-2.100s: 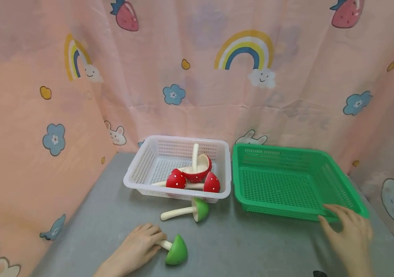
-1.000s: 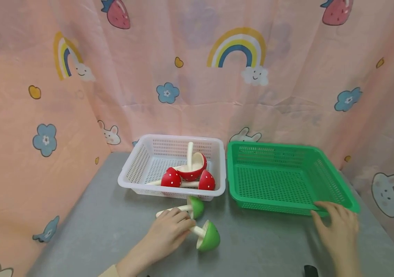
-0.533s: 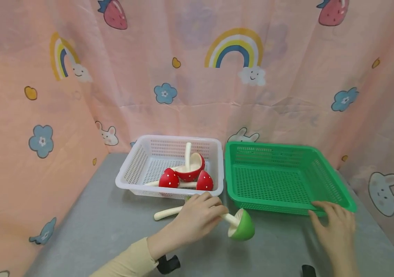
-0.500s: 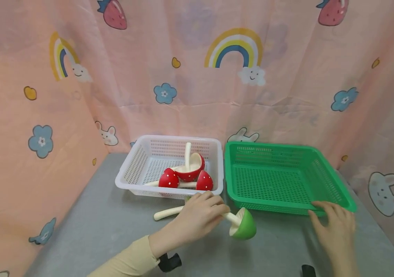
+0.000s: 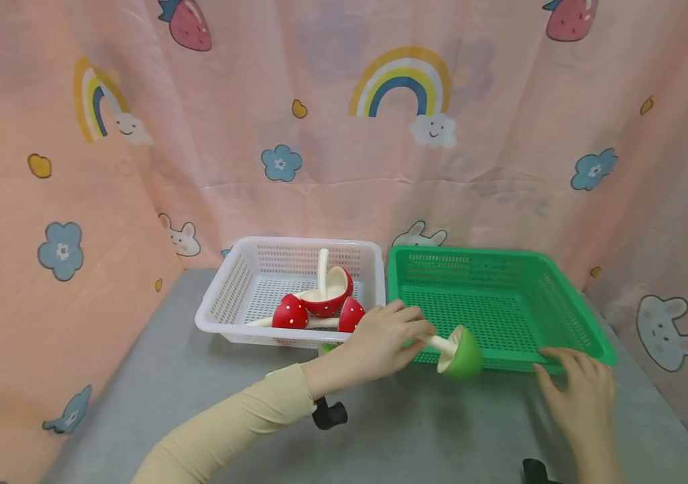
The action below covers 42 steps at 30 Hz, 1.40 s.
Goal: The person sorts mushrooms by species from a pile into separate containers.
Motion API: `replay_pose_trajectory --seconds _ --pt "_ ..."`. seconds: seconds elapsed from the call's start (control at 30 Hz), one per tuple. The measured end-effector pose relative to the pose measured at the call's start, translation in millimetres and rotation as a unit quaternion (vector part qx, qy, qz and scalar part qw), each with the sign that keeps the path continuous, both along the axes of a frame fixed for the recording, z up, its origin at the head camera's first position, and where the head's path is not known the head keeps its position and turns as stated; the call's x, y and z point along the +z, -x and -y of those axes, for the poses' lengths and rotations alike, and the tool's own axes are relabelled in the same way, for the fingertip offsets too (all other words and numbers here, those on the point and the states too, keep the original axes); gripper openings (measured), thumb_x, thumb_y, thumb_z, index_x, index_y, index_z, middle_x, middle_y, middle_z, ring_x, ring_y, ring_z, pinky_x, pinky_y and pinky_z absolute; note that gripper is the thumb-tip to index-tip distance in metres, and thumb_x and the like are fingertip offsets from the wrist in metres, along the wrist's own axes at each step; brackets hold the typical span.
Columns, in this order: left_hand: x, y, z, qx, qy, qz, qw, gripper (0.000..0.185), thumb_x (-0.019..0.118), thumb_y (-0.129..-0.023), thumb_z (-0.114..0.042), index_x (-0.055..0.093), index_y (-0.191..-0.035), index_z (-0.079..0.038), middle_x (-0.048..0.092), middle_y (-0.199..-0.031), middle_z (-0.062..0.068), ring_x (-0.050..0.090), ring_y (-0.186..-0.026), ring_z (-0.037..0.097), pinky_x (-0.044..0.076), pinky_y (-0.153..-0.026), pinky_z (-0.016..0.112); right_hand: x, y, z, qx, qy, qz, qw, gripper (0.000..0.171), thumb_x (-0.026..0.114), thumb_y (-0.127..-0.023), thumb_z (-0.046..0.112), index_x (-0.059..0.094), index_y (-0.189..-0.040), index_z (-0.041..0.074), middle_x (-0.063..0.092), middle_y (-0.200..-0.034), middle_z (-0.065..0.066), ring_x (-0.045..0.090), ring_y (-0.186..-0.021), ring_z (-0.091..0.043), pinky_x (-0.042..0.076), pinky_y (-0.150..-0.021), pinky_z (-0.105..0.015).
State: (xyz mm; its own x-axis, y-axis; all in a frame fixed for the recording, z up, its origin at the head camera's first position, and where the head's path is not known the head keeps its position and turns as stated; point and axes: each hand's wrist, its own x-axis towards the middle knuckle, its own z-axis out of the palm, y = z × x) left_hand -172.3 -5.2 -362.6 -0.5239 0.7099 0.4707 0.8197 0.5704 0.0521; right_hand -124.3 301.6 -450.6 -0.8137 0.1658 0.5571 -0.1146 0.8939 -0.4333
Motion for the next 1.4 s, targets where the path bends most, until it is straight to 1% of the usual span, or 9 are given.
replay_pose_trajectory --seconds 0.23,0.4,0.53,0.67,0.87,1.0,1.17,1.33,1.4 --pt "7.9 22.8 -22.1 0.002 0.025 0.102 0.9945 0.023 0.070 -0.087 -0.025 0.071 -0.110 -0.021 0.068 -0.102 -0.008 0.055 -0.083 0.006 0.038 -0.060 0.007 -0.5 -1.0 -0.9 0.005 0.001 -0.014 1.000 0.027 0.074 -0.078 0.001 0.066 -0.104 0.005 0.060 -0.111 -0.023 0.046 -0.103 -0.040 0.030 -0.089 -0.053" --pt "8.4 39.6 -35.5 -0.002 0.005 0.185 0.9826 0.020 0.065 -0.090 -0.020 0.072 -0.109 -0.018 0.067 -0.095 -0.006 0.053 -0.075 0.005 0.040 -0.057 0.010 0.0 -0.9 -1.6 0.010 0.002 -0.021 1.000 0.027 0.073 -0.077 0.001 0.066 -0.103 0.005 0.060 -0.110 -0.022 0.047 -0.102 -0.040 0.030 -0.088 -0.052" --pt "5.7 50.2 -44.7 0.017 0.003 0.233 0.9723 0.019 0.063 -0.092 -0.020 0.072 -0.109 -0.018 0.065 -0.092 -0.006 0.050 -0.070 0.005 0.040 -0.055 0.013 0.3 -1.1 -1.1 0.009 0.002 -0.011 1.000 0.027 0.073 -0.079 0.002 0.066 -0.105 0.006 0.060 -0.111 -0.022 0.046 -0.105 -0.041 0.029 -0.091 -0.054" --pt "0.5 57.5 -55.1 0.040 0.028 0.245 0.9684 0.019 0.062 -0.093 -0.022 0.072 -0.109 -0.019 0.065 -0.090 -0.008 0.050 -0.069 0.005 0.041 -0.052 0.014 -0.1 -1.3 -0.7 0.007 0.006 0.000 1.000 0.027 0.072 -0.080 0.003 0.065 -0.106 0.007 0.059 -0.113 -0.022 0.044 -0.108 -0.042 0.028 -0.095 -0.059" --pt "-8.9 64.7 -73.4 0.047 0.072 0.245 0.9656 0.016 0.061 -0.094 -0.021 0.073 -0.104 -0.019 0.068 -0.084 -0.009 0.047 -0.062 0.004 0.037 -0.047 0.015 0.1 -1.3 -1.2 0.004 0.004 -0.012 1.000 0.028 0.073 -0.078 0.002 0.065 -0.104 0.006 0.059 -0.112 -0.022 0.045 -0.107 -0.042 0.028 -0.095 -0.061" --pt "-12.6 66.8 -83.5 0.062 0.097 0.272 0.9553 0.016 0.062 -0.094 -0.023 0.073 -0.105 -0.020 0.071 -0.090 -0.007 0.049 -0.057 0.005 0.038 -0.045 0.017 0.7 -0.6 -2.4 0.005 -0.001 -0.019 1.000 0.027 0.074 -0.078 0.002 0.066 -0.104 0.006 0.060 -0.111 -0.022 0.046 -0.105 -0.041 0.030 -0.093 -0.058" --pt "-17.5 68.3 -90.6 0.078 0.118 0.308 0.9407 0.017 0.064 -0.092 -0.024 0.074 -0.106 -0.020 0.071 -0.100 -0.006 0.054 -0.065 0.005 0.043 -0.053 0.017 0.8 -0.5 -3.3 0.009 -0.001 -0.019 1.000 0.027 0.073 -0.078 0.002 0.066 -0.104 0.006 0.060 -0.110 -0.021 0.046 -0.104 -0.040 0.029 -0.089 -0.055" --pt "-23.8 69.1 -90.7 0.081 0.130 0.339 0.9283 0.015 0.063 -0.093 -0.022 0.074 -0.102 -0.017 0.071 -0.095 -0.004 0.055 -0.068 0.007 0.044 -0.058 0.018 0.9 -1.3 -2.9 0.007 0.000 -0.004 1.000 0.027 0.073 -0.079 0.004 0.066 -0.105 0.007 0.060 -0.112 -0.022 0.046 -0.105 -0.041 0.029 -0.091 -0.056" --pt "-26.5 69.6 -90.1 0.081 0.135 0.343 0.9263 0.014 0.063 -0.093 -0.022 0.074 -0.100 -0.017 0.071 -0.094 -0.004 0.055 -0.069 0.007 0.045 -0.059 0.018 0.3 -1.8 -2.5 0.005 0.002 0.002 1.000 0.027 0.073 -0.080 0.004 0.066 -0.105 0.007 0.060 -0.113 -0.022 0.045 -0.106 -0.041 0.029 -0.093 -0.058"
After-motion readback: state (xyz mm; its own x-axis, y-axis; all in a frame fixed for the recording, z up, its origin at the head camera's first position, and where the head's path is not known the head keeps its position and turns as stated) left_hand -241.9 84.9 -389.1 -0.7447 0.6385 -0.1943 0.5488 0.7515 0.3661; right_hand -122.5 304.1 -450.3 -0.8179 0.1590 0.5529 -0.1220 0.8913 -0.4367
